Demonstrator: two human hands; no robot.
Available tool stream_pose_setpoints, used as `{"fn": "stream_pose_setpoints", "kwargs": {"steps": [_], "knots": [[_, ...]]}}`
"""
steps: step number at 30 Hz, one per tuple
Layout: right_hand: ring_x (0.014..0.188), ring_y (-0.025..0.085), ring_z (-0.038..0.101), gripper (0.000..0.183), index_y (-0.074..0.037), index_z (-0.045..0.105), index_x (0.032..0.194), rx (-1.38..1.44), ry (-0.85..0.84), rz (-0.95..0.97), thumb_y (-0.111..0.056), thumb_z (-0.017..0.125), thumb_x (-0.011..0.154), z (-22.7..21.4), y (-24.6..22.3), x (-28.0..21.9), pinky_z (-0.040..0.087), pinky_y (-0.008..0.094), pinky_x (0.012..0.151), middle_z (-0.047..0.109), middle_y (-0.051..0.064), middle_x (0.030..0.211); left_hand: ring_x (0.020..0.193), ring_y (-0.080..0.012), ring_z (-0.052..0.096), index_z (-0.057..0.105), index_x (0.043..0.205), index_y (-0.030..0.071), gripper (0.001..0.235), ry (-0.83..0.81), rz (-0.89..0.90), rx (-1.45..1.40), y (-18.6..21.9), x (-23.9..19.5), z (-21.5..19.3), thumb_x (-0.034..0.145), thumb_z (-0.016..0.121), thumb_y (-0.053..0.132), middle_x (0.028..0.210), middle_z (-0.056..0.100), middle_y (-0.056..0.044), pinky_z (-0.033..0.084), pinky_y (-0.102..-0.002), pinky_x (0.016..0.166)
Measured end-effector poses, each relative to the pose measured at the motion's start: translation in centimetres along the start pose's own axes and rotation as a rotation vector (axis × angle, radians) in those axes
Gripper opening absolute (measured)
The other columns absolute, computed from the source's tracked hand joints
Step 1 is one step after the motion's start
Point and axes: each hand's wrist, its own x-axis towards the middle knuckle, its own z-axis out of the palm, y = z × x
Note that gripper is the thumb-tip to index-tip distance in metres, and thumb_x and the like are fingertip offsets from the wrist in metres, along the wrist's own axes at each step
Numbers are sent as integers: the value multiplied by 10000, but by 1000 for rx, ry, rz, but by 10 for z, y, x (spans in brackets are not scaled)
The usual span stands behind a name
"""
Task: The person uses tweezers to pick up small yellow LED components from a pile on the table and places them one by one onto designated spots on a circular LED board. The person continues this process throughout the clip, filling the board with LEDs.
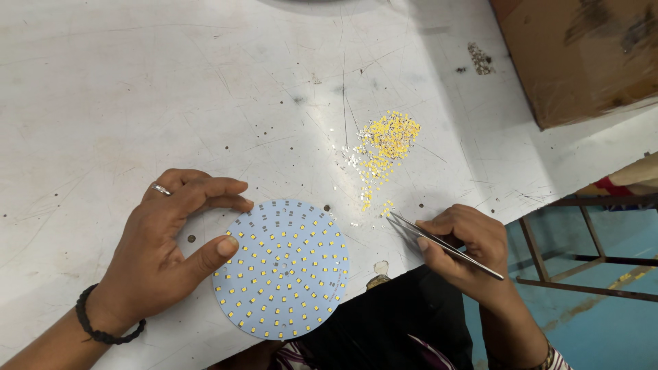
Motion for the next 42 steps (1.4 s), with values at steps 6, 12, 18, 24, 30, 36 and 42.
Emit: {"fn": "stream_pose_setpoints", "kwargs": {"steps": [6, 12, 18, 24, 30, 36, 42], "knots": [[579, 133, 607, 177, 23, 716, 854, -21, -4, -20, -116, 783, 767, 0, 2, 0, 422, 257, 529, 672, 74, 682, 1152, -193, 611, 676, 1261, 79, 552, 1, 5, 12, 1, 0, 0, 857, 681, 454, 1048, 819, -17, 370, -392, 1096], [556, 125, 606, 157, 10, 706, 816, -29, -6, -18, -118, 783, 766, 1, 4, -1, 415, 255, 506, 674, 66, 662, 1160, -198, 608, 673, 1262, 76, 548, 1, 10, 22, 0, 0, 0, 858, 680, 447, 1050, 816, -15, 372, -394, 1094], [569, 123, 603, 143, 13, 702, 818, -6, -8, -30, -95, 769, 754, 0, 5, -3, 420, 254, 515, 669, 65, 668, 1154, -200, 600, 675, 1262, 75, 553, 0, -1, 23, 0, 0, 0, 853, 681, 448, 1047, 818, -13, 378, -393, 1088], [546, 118, 581, 135, 12, 711, 807, 35, -18, 3, -80, 773, 730, -2, 8, -5, 396, 260, 502, 648, 53, 632, 1174, -199, 595, 674, 1265, 72, 564, -4, 1, 31, -2, 0, 0, 856, 676, 461, 1047, 816, -11, 376, -394, 1089], [541, 119, 585, 141, 10, 721, 826, 18, -27, -12, -88, 786, 747, -1, 8, -4, 396, 263, 498, 666, 53, 649, 1162, -202, 596, 673, 1266, 75, 560, 2, 17, 35, 0, 0, 0, 865, 670, 465, 1055, 812, -8, 376, -398, 1090], [583, 149, 590, 106, 5, 688, 851, 61, -23, -37, -75, 747, 814, 3, -11, -10, 419, 283, 534, 646, 64, 696, 1142, -214, 586, 655, 1290, 94, 540, 10, 85, 71, 6, 4, -5, 903, 667, 472, 1091, 790, 1, 410, -386, 1065], [594, 175, 626, 141, -6, 653, 814, 168, -141, -294, -102, 756, 800, 35, -45, -24, 461, 303, 519, 649, 76, 695, 1174, -202, 558, 657, 1303, 96, 538, -3, 80, 78, -4, -4, -2, 930, 672, 483, 1038, 803, 10, 362, -406, 1095]]}}
